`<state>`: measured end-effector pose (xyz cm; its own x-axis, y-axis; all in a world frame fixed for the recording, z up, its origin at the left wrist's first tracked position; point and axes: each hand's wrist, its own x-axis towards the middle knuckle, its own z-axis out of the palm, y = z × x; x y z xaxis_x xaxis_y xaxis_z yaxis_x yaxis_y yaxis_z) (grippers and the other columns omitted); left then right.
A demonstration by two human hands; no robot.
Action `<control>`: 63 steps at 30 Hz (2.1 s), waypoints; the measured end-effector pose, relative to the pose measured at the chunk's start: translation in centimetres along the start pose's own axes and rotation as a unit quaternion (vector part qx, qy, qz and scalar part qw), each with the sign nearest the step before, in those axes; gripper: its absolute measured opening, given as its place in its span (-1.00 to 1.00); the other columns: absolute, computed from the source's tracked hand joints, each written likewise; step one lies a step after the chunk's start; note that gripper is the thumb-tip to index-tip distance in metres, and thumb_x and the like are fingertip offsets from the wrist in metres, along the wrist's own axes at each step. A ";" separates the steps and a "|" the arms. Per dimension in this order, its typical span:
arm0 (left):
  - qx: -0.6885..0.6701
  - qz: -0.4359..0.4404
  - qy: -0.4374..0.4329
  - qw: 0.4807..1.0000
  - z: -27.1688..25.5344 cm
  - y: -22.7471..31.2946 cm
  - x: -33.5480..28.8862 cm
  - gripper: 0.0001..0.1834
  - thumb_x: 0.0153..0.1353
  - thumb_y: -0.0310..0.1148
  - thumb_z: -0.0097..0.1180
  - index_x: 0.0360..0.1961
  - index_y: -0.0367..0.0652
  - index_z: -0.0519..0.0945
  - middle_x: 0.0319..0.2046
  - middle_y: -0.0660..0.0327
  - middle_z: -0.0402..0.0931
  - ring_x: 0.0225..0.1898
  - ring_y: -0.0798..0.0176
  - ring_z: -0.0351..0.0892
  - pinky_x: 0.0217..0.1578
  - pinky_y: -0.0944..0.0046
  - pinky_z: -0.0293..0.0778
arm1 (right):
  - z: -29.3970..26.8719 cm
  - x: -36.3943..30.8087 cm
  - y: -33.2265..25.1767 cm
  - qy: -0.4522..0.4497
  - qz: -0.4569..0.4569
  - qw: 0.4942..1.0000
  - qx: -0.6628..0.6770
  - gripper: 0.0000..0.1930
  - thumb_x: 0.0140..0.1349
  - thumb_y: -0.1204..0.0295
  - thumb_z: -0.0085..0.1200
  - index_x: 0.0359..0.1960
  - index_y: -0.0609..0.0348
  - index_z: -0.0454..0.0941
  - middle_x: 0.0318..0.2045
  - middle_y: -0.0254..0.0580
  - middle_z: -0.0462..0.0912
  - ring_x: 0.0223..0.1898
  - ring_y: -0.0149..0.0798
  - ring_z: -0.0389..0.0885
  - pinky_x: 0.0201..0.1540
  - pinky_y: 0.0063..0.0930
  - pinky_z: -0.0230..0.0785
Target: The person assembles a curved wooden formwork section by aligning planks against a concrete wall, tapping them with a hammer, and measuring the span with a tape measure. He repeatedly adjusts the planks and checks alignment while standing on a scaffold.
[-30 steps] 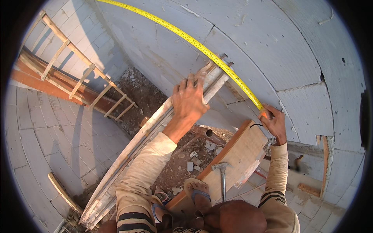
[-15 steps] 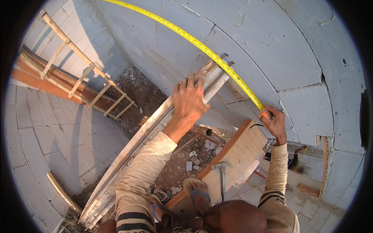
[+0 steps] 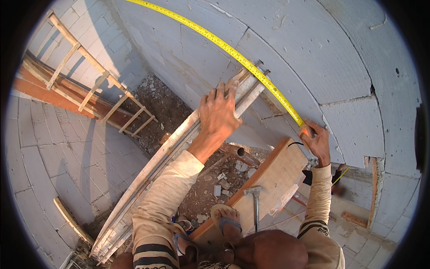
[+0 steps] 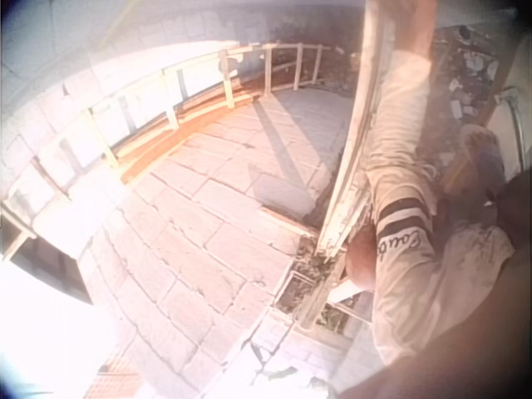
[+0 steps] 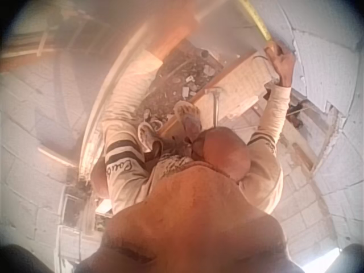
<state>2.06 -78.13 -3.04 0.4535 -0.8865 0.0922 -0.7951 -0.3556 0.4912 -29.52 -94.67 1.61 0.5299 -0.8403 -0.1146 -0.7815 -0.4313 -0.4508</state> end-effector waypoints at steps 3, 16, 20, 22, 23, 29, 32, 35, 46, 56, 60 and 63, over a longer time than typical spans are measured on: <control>0.002 -0.003 -0.007 1.000 0.0 0.0 0.0 0.16 -0.17 -0.11 0.72 0.51 -0.02 0.38 0.41 -0.16 0.42 0.36 -0.16 0.51 0.33 -0.16 0.46 | 0.0 0.0 0.0 0.008 -0.017 1.000 0.003 -0.43 0.03 0.38 0.44 0.13 0.38 0.71 -0.14 0.09 0.82 -0.13 -0.24 0.78 0.05 -0.37 0.56; -0.009 -0.003 -0.006 1.000 0.1 -0.1 0.1 0.18 -0.19 -0.16 0.72 0.51 0.01 0.34 0.39 -0.16 0.43 0.36 -0.20 0.50 0.34 -0.22 0.44 | 0.1 0.0 0.0 0.013 -0.017 1.000 -0.001 -0.42 0.03 0.38 0.41 0.13 0.39 0.70 -0.15 0.03 0.82 -0.15 -0.31 0.75 0.05 -0.39 0.55; -0.011 -0.004 -0.007 1.000 0.1 -0.2 0.1 0.18 -0.20 -0.20 0.71 0.50 -0.01 0.33 0.38 -0.15 0.45 0.34 -0.19 0.51 0.32 -0.22 0.45 | 0.1 0.1 0.1 0.003 0.003 1.000 -0.009 -0.43 0.03 0.38 0.41 0.13 0.38 0.71 -0.15 0.02 0.82 -0.15 -0.31 0.75 0.06 -0.40 0.54; -0.012 -0.002 -0.001 1.000 0.1 -0.1 0.0 0.17 -0.20 -0.21 0.71 0.49 -0.04 0.34 0.38 -0.16 0.45 0.35 -0.19 0.51 0.32 -0.21 0.45 | 0.1 0.1 0.0 0.002 -0.003 1.000 0.004 -0.43 0.03 0.38 0.41 0.13 0.38 0.71 -0.14 0.01 0.82 -0.15 -0.30 0.75 0.06 -0.41 0.54; -0.013 -0.001 0.001 1.000 0.1 -0.1 0.0 0.17 -0.21 -0.22 0.71 0.48 -0.05 0.34 0.38 -0.17 0.45 0.35 -0.20 0.51 0.32 -0.21 0.45 | 0.0 0.1 -0.1 0.002 -0.007 1.000 0.012 -0.43 0.03 0.38 0.40 0.13 0.38 0.71 -0.14 0.01 0.82 -0.15 -0.30 0.75 0.06 -0.41 0.54; -0.017 -0.002 -0.001 1.000 0.3 -0.2 0.1 0.16 -0.22 -0.25 0.71 0.48 -0.06 0.36 0.38 -0.20 0.44 0.35 -0.21 0.51 0.31 -0.20 0.47 | 0.1 0.0 -0.2 0.003 0.001 1.000 0.011 -0.43 0.04 0.38 0.40 0.14 0.37 0.71 -0.10 0.05 0.82 -0.12 -0.26 0.76 0.09 -0.38 0.54; -0.001 0.003 -0.001 1.000 0.5 -0.3 0.1 0.16 -0.22 -0.20 0.71 0.48 -0.06 0.36 0.38 -0.17 0.45 0.35 -0.19 0.51 0.30 -0.20 0.48 | 0.2 0.1 0.0 0.022 -0.030 0.999 0.010 -0.43 0.04 0.38 0.40 0.13 0.37 0.71 -0.12 0.05 0.83 -0.13 -0.24 0.77 0.09 -0.36 0.55; 0.013 -0.002 -0.012 1.000 0.4 -0.2 0.1 0.17 -0.22 -0.14 0.71 0.47 -0.06 0.37 0.38 -0.13 0.45 0.34 -0.19 0.52 0.33 -0.20 0.45 | 0.1 0.1 0.4 0.009 -0.018 1.000 -0.010 -0.44 0.04 0.38 0.40 0.12 0.37 0.71 -0.11 0.06 0.82 -0.12 -0.24 0.77 0.09 -0.34 0.55; -0.119 -0.005 0.030 0.992 -1.3 -1.1 0.9 0.46 -0.07 0.38 0.54 0.53 -0.52 0.11 0.37 -0.43 0.28 0.49 -0.34 0.19 0.45 -0.26 0.23 | -0.5 -3.8 1.6 0.064 -0.084 0.992 0.073 -0.43 -0.12 0.38 0.47 0.02 0.30 0.74 -0.26 0.06 0.74 -0.31 -0.04 0.66 -0.14 -0.28 0.51; -0.618 -0.242 -0.022 0.747 -4.6 -5.6 5.6 0.09 0.49 0.35 -0.08 0.69 -0.11 -0.26 0.62 -0.18 -0.05 0.62 -0.24 0.04 0.58 -0.20 0.00 | -1.6 -15.4 3.1 -0.005 -0.012 0.995 0.095 -0.44 -0.15 0.33 0.46 -0.02 0.29 0.74 -0.24 -0.02 0.75 -0.24 -0.15 0.70 -0.09 -0.28 0.52; -0.749 -0.233 0.076 0.616 -4.0 -5.6 6.4 -0.18 0.63 0.13 -0.19 0.67 -0.06 -0.11 0.58 -0.02 0.10 0.55 -0.17 0.20 0.48 -0.10 0.25 | 0.5 -21.0 5.2 -0.046 0.023 0.973 0.224 -0.40 -0.16 0.35 0.47 0.02 0.28 0.74 -0.23 -0.09 0.75 -0.18 -0.20 0.69 -0.02 -0.29 0.53; -0.777 -0.217 0.158 0.569 -4.8 -5.9 6.6 -0.48 0.68 -0.05 -0.22 0.47 -0.11 0.26 0.18 0.09 0.48 0.16 0.01 0.57 0.15 0.07 0.50 | 1.7 -24.9 6.7 -0.088 0.027 0.949 0.302 -0.43 -0.14 0.40 0.44 0.02 0.29 0.74 -0.14 -0.10 0.76 -0.11 -0.21 0.70 0.07 -0.28 0.53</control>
<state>11.66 -80.49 -1.14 0.7165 -0.6300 -0.2994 0.6248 0.3887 0.6772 -47.34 -76.09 -0.03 0.5834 -0.7644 -0.2745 -0.5062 -0.0779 -0.8589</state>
